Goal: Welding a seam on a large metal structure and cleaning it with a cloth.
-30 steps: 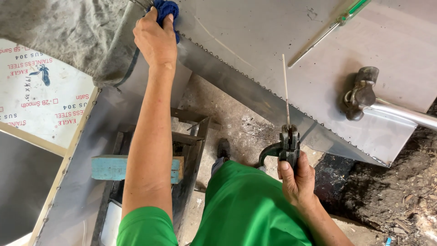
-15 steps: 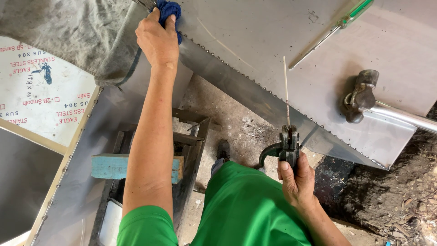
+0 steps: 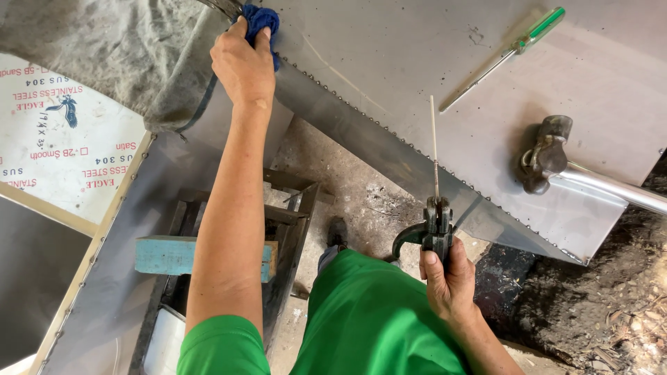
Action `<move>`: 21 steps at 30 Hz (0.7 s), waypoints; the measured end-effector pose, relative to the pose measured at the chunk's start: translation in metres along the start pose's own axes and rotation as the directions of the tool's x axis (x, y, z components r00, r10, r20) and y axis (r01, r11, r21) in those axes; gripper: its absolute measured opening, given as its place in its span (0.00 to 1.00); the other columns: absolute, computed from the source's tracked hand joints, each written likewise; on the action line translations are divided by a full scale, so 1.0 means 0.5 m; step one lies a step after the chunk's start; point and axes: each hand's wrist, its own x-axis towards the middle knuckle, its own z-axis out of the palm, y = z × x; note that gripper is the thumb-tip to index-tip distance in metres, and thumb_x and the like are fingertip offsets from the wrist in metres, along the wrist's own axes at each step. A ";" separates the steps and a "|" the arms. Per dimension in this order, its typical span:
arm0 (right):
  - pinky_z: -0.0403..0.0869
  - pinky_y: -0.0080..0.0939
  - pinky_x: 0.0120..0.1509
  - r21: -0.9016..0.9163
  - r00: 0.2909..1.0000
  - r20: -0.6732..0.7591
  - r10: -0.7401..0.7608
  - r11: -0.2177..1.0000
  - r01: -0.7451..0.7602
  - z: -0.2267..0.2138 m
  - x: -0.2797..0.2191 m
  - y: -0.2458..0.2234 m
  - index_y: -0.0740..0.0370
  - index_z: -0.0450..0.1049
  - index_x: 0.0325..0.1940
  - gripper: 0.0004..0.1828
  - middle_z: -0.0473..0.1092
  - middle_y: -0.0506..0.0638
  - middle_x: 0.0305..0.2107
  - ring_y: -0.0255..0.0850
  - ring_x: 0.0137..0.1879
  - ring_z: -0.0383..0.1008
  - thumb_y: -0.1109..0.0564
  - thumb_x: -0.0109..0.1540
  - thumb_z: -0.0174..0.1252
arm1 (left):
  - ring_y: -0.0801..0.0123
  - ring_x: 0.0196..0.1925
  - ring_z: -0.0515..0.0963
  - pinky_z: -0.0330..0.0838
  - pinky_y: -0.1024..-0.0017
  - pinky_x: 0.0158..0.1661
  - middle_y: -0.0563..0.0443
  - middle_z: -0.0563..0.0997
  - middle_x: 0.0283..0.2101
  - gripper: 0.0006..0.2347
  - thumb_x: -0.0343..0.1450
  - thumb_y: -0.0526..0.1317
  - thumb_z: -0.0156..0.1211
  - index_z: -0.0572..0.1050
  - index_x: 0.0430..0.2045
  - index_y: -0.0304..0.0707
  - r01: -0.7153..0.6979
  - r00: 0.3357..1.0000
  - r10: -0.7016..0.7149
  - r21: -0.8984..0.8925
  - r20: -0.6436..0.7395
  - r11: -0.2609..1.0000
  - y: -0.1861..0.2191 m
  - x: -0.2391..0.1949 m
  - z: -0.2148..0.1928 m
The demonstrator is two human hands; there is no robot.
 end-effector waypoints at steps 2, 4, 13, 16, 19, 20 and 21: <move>0.67 0.31 0.29 0.002 1.000 -0.001 -0.002 1.000 0.002 0.001 0.000 -0.002 0.64 0.67 0.49 0.10 0.68 0.42 0.21 0.29 0.26 0.66 0.54 0.70 0.51 | 0.50 0.35 0.85 0.79 0.59 0.38 0.39 0.84 0.33 0.13 0.69 0.41 0.70 0.81 0.42 0.30 -0.010 1.000 0.010 0.015 -0.010 1.000 -0.003 0.001 0.003; 0.67 0.31 0.29 0.003 1.000 -0.003 -0.002 1.000 0.002 0.000 -0.002 0.001 0.64 0.67 0.49 0.10 0.68 0.42 0.22 0.29 0.26 0.66 0.54 0.70 0.51 | 0.49 0.35 0.85 0.79 0.58 0.38 0.39 0.84 0.33 0.13 0.69 0.41 0.71 0.81 0.41 0.30 -0.019 1.000 0.020 0.029 -0.018 0.999 -0.012 0.002 0.011; 0.67 0.31 0.29 0.005 1.000 -0.009 0.025 1.000 -0.025 0.002 -0.004 0.004 0.64 0.67 0.50 0.10 0.68 0.43 0.21 0.29 0.26 0.66 0.54 0.70 0.52 | 0.51 0.32 0.85 0.79 0.60 0.35 0.40 0.83 0.31 0.12 0.68 0.41 0.71 0.81 0.39 0.30 -0.024 0.999 0.024 0.013 -0.034 1.000 -0.004 0.001 0.006; 0.67 0.31 0.29 -0.016 0.999 -0.009 0.031 0.999 -0.031 0.002 -0.004 0.003 0.63 0.67 0.49 0.10 0.68 0.42 0.20 0.29 0.25 0.66 0.54 0.70 0.52 | 0.51 0.33 0.85 0.79 0.59 0.36 0.41 0.84 0.30 0.11 0.69 0.41 0.71 0.81 0.37 0.31 -0.021 1.000 0.022 0.030 -0.017 0.999 -0.007 0.001 0.006; 0.67 0.31 0.28 -0.017 0.999 -0.011 0.041 0.999 -0.041 0.002 -0.003 0.000 0.63 0.68 0.50 0.11 0.68 0.42 0.20 0.29 0.25 0.66 0.53 0.70 0.52 | 0.51 0.32 0.85 0.79 0.59 0.35 0.41 0.83 0.30 0.11 0.68 0.40 0.71 0.81 0.37 0.30 -0.031 0.999 0.031 0.016 -0.034 0.999 -0.008 0.002 0.008; 0.67 0.31 0.28 -0.009 0.999 -0.011 0.035 0.999 -0.035 0.002 -0.003 0.000 0.63 0.68 0.50 0.11 0.68 0.42 0.20 0.29 0.25 0.66 0.53 0.70 0.52 | 0.51 0.32 0.85 0.79 0.59 0.35 0.41 0.83 0.30 0.11 0.68 0.40 0.71 0.81 0.36 0.30 -0.050 0.997 0.050 0.019 -0.050 0.999 -0.009 0.002 0.008; 0.67 0.31 0.28 -0.001 1.000 -0.010 0.029 1.000 -0.029 0.002 -0.004 0.000 0.63 0.68 0.50 0.11 0.67 0.42 0.20 0.29 0.25 0.66 0.53 0.70 0.52 | 0.51 0.31 0.85 0.79 0.59 0.34 0.41 0.83 0.29 0.11 0.68 0.40 0.72 0.81 0.36 0.30 -0.068 0.995 0.070 0.023 -0.065 0.997 -0.010 0.002 0.009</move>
